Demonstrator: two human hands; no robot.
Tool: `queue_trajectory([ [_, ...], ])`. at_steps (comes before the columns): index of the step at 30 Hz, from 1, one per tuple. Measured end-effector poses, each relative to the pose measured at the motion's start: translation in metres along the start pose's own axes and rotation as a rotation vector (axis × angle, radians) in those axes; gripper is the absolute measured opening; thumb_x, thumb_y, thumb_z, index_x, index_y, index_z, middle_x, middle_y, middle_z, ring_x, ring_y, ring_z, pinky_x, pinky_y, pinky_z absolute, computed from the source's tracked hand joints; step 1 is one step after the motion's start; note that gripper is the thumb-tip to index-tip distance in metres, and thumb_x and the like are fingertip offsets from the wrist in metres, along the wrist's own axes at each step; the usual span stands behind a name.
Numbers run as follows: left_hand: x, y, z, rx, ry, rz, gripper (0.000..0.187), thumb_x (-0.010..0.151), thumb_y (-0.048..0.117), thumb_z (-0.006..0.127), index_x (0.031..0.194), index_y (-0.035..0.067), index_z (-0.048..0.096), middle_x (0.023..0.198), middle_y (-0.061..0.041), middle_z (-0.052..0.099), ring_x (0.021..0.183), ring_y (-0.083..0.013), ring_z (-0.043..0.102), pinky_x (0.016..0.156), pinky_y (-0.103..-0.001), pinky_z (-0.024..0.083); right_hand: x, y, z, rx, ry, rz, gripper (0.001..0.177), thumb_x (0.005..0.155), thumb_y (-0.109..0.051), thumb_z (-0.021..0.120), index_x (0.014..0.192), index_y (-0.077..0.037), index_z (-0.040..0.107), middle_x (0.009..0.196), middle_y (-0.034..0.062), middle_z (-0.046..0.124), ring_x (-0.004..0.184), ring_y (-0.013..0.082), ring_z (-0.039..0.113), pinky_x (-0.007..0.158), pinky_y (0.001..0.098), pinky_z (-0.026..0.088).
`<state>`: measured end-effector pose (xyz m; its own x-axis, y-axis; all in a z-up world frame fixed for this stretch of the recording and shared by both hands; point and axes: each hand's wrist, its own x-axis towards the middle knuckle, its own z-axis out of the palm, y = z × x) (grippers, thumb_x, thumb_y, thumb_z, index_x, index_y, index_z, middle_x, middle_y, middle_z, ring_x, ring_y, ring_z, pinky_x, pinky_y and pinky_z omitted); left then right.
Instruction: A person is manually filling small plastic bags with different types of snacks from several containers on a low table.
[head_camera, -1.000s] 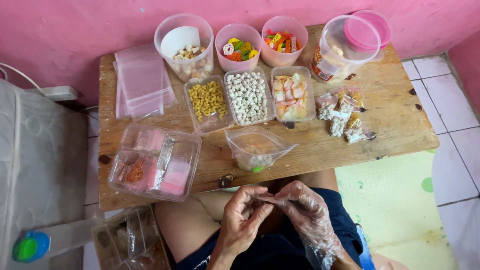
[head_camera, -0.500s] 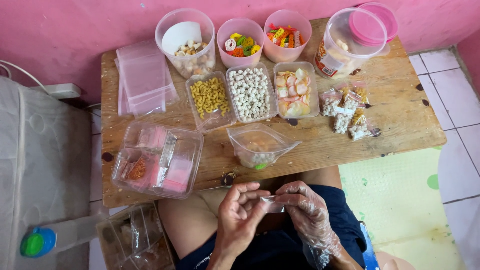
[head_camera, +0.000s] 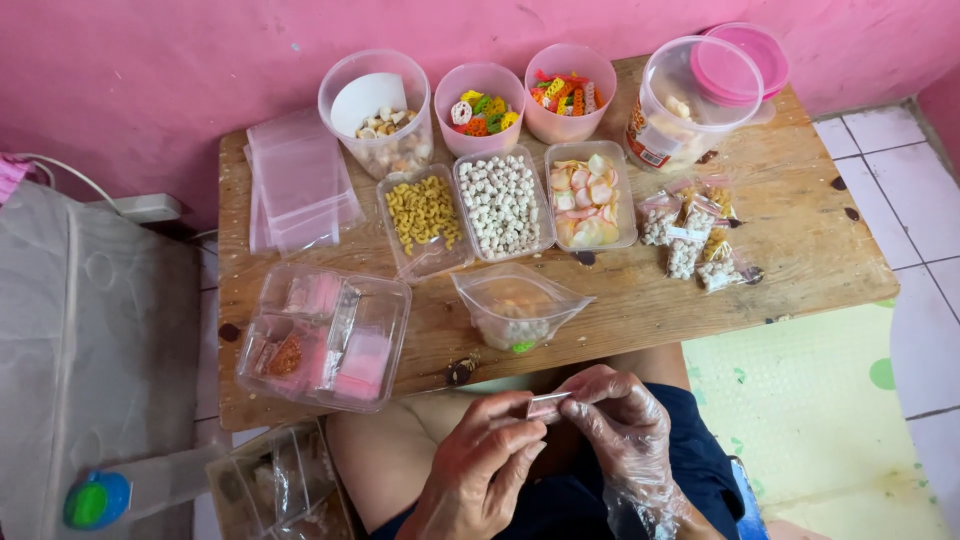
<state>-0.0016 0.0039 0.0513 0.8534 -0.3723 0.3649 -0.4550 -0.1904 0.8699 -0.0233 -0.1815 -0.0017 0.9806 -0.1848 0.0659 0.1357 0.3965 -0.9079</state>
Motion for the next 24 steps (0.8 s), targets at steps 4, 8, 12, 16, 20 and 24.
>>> queue_trajectory([
  [4,0.007,0.009,-0.007,0.064,-0.029,0.1,0.029,0.087,-0.001,0.074,0.115,0.003,0.067,0.122,-0.016,0.068,0.091,-0.0237,0.074,0.075,-0.03,0.061,0.003,-0.002,0.004,-0.038,-0.036,0.006,0.016,0.085,0.013,0.071,0.087,-0.002,0.064,0.098,0.0181,0.071,0.085,0.0216,0.069,0.076,0.0301,0.059],
  [8,0.018,0.021,-0.02,0.289,-0.093,0.175,0.039,0.083,0.002,0.078,0.12,0.005,0.067,0.121,-0.012,0.068,0.091,-0.0226,0.073,0.072,-0.029,0.061,0.007,-0.002,0.01,0.007,-0.022,0.02,0.02,0.084,0.014,0.072,0.087,-0.004,0.063,0.096,0.0171,0.072,0.086,0.0218,0.069,0.079,0.031,0.058],
  [12,0.032,0.032,-0.026,0.211,-0.067,0.152,0.032,0.086,0.008,0.078,0.116,0.004,0.07,0.113,-0.011,0.07,0.085,-0.0219,0.076,0.068,-0.029,0.064,0.011,0.003,0.008,-0.011,-0.018,-0.086,0.021,0.083,0.015,0.072,0.09,-0.003,0.062,0.1,0.0152,0.069,0.091,0.0221,0.069,0.083,0.0313,0.058],
  [16,0.043,0.036,-0.025,0.16,0.123,0.133,0.018,0.082,-0.005,0.076,0.098,0.003,0.072,0.099,-0.005,0.074,0.074,-0.0147,0.072,0.063,-0.024,0.058,0.017,-0.001,0.02,-0.056,0.0,-0.239,0.023,0.086,0.008,0.072,0.1,-0.004,0.058,0.111,0.0151,0.065,0.1,0.0221,0.065,0.088,0.0331,0.057],
  [20,0.064,0.044,-0.039,0.295,0.2,0.256,0.02,0.078,-0.01,0.076,0.093,0.002,0.071,0.1,-0.006,0.074,0.063,-0.0093,0.059,0.051,-0.022,0.045,0.043,0.017,0.018,-0.246,0.02,-0.57,0.046,0.09,-0.005,0.076,0.128,-0.007,0.05,0.137,0.0115,0.052,0.132,0.0231,0.054,0.12,0.04,0.047],
  [24,0.092,0.015,-0.055,0.601,0.153,0.504,0.023,0.085,-0.006,0.079,0.099,0.007,0.066,0.104,-0.006,0.069,0.08,-0.0143,0.064,0.067,-0.026,0.057,0.057,0.055,0.001,-0.447,0.108,-0.586,0.052,0.087,-0.01,0.077,0.13,-0.004,0.048,0.137,0.0152,0.05,0.132,0.0282,0.05,0.12,0.0436,0.04],
])
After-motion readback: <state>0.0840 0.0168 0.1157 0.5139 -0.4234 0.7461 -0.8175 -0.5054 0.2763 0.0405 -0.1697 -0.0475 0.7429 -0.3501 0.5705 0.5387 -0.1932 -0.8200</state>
